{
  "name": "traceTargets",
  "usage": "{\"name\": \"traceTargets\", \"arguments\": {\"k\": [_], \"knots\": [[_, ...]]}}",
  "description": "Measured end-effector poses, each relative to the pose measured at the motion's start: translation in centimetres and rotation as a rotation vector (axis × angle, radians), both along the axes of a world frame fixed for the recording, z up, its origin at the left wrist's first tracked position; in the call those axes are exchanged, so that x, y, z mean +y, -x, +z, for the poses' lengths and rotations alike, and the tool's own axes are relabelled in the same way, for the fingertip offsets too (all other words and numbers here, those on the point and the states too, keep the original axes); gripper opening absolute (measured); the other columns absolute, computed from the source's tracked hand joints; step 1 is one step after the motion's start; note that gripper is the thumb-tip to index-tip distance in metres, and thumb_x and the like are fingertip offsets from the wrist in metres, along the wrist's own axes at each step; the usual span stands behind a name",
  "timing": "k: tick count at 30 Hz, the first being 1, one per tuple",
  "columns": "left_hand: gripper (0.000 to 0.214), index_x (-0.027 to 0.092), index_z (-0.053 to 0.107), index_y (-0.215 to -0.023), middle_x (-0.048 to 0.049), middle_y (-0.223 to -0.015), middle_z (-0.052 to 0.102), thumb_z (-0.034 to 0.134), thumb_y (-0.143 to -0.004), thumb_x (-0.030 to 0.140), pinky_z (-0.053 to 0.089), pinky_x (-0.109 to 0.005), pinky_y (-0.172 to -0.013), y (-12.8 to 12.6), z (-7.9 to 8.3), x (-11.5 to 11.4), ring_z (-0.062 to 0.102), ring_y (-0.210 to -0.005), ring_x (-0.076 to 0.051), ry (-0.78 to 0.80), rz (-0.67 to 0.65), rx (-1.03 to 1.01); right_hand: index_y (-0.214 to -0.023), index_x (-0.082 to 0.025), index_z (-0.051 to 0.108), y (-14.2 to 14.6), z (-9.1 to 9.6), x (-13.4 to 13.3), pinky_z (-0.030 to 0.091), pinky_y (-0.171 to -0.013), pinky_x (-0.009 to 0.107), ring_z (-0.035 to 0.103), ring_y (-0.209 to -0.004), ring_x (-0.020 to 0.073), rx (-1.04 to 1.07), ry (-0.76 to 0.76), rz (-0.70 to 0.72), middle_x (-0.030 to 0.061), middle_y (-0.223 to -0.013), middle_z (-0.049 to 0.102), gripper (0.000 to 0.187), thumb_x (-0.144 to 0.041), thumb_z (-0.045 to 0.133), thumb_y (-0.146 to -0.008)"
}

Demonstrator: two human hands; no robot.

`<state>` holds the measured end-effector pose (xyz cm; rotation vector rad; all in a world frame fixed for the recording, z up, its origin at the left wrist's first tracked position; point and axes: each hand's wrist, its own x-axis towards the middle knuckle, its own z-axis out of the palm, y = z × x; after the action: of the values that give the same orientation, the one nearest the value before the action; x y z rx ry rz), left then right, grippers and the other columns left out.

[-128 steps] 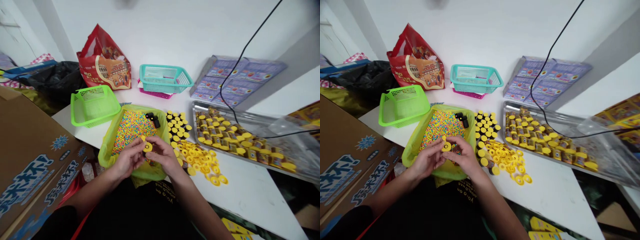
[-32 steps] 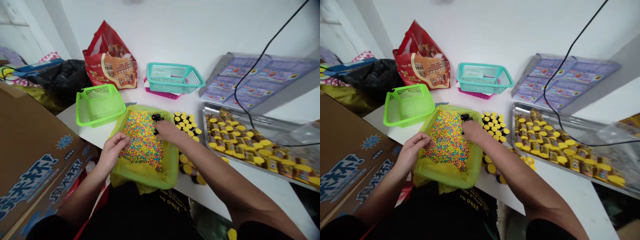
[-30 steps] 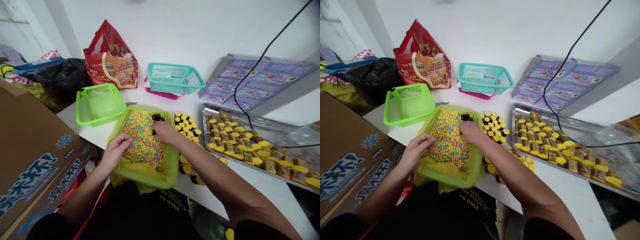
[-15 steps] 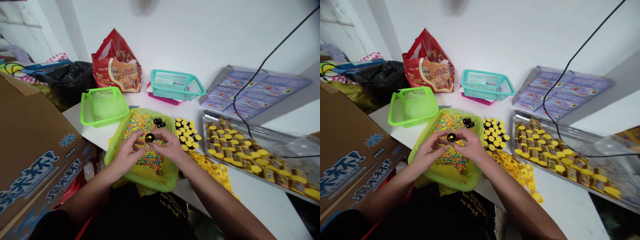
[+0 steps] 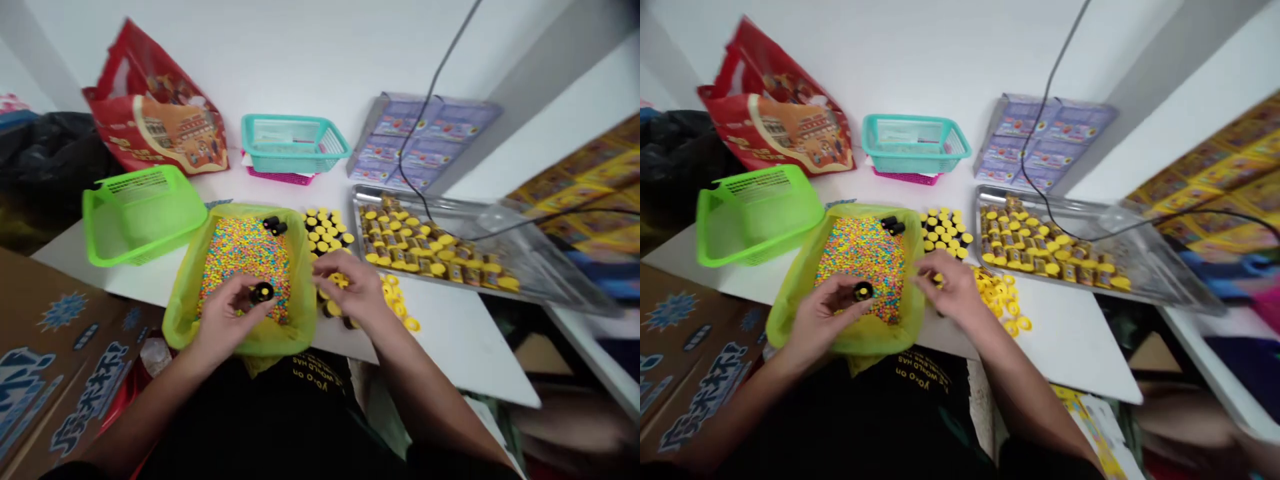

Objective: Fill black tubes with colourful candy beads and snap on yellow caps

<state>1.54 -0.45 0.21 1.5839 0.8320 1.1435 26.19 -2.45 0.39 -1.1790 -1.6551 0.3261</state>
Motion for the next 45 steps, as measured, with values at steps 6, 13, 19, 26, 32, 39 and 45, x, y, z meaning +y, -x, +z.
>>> {"name": "traceTargets", "arguments": {"k": [6,13,19,26,32,39,45], "knots": [[0.029,0.019,0.064,-0.088,0.0043,-0.068,0.065,0.084,-0.073,0.035,0.038,-0.016,-0.032,0.3,-0.2,0.6,0.059,-0.042,-0.01,0.511,-0.061,-0.071,-0.064,-0.021,0.064,-10.3,-4.5,-6.0,0.042,-0.054,0.029,0.052,-0.055,0.0151,0.083,0.417,-0.658,-0.001,-0.058,0.059,0.034,-0.051,0.075,-0.071],[0.029,0.019,0.072,-0.096,0.0005,-0.077,0.069,0.085,-0.073,0.031,0.048,-0.017,-0.044,-1.6,-0.2,0.0,0.065,-0.058,-0.011,0.454,-0.094,-0.059,-0.084,-0.021,0.072,-10.3,-9.5,-9.6,0.049,-0.062,0.031,0.06,-0.064,0.0189,-0.071,0.595,-0.726,0.003,-0.074,0.067,0.031,-0.05,0.073,-0.075],[0.032,0.019,0.071,-0.098,0.0009,-0.077,0.069,0.086,-0.073,0.032,0.045,-0.018,-0.044,-2.8,-0.3,-0.7,0.063,-0.057,-0.011,0.455,-0.115,-0.012,-0.103,-0.021,0.073,-8.6,-8.5,-8.3,0.049,-0.073,0.029,0.067,-0.079,0.02,-0.444,0.708,-0.669,0.0076,-0.099,0.071,0.023,-0.028,0.07,-0.081],[0.034,0.019,0.068,-0.097,0.0039,-0.065,0.062,0.085,-0.074,0.037,0.042,-0.018,-0.039,-3.1,-0.2,-1.2,0.06,-0.05,-0.011,0.446,-0.16,0.071,-0.081,-0.022,0.07,-9.5,-9.1,-8.2,0.046,-0.065,0.03,0.06,-0.067,0.0186,-0.243,0.573,-0.667,0.0022,-0.077,0.064,0.013,-0.034,0.074,-0.076],[0.03,0.02,0.067,-0.093,0.0044,-0.064,0.063,0.085,-0.07,0.03,0.046,-0.02,-0.043,-4.3,-0.2,-1.4,0.059,-0.05,-0.011,0.335,-0.208,0.069,-0.064,-0.024,0.067,-9.8,-6.4,-8.0,0.045,-0.06,0.032,0.052,-0.061,0.017,0.234,0.295,-0.635,-0.001,-0.066,0.054,0.038,-0.057,0.083,-0.063],[0.028,0.02,0.069,-0.09,-0.001,-0.075,0.069,0.085,-0.071,0.034,0.045,-0.024,-0.055,-5.7,-0.9,-2.2,0.059,-0.063,-0.013,0.067,-0.203,0.171,-0.071,-0.022,0.068,-1.4,-1.5,-6.9,0.044,-0.049,0.026,0.055,-0.05,0.0123,0.831,0.498,-0.016,-0.0014,-0.063,0.065,0.031,-0.043,0.089,-0.064],[0.027,0.019,0.068,-0.082,0.0025,-0.067,0.061,0.086,-0.072,0.038,0.037,-0.023,-0.053,-5.1,-0.7,-2.2,0.049,-0.058,-0.01,0.001,-0.139,0.203,-0.071,-0.02,0.073,3.3,-1.6,-4.8,0.036,-0.043,0.022,0.048,-0.044,0.008,0.977,0.635,0.087,-0.003,-0.059,0.064,0.027,-0.039,0.09,-0.061]]}}
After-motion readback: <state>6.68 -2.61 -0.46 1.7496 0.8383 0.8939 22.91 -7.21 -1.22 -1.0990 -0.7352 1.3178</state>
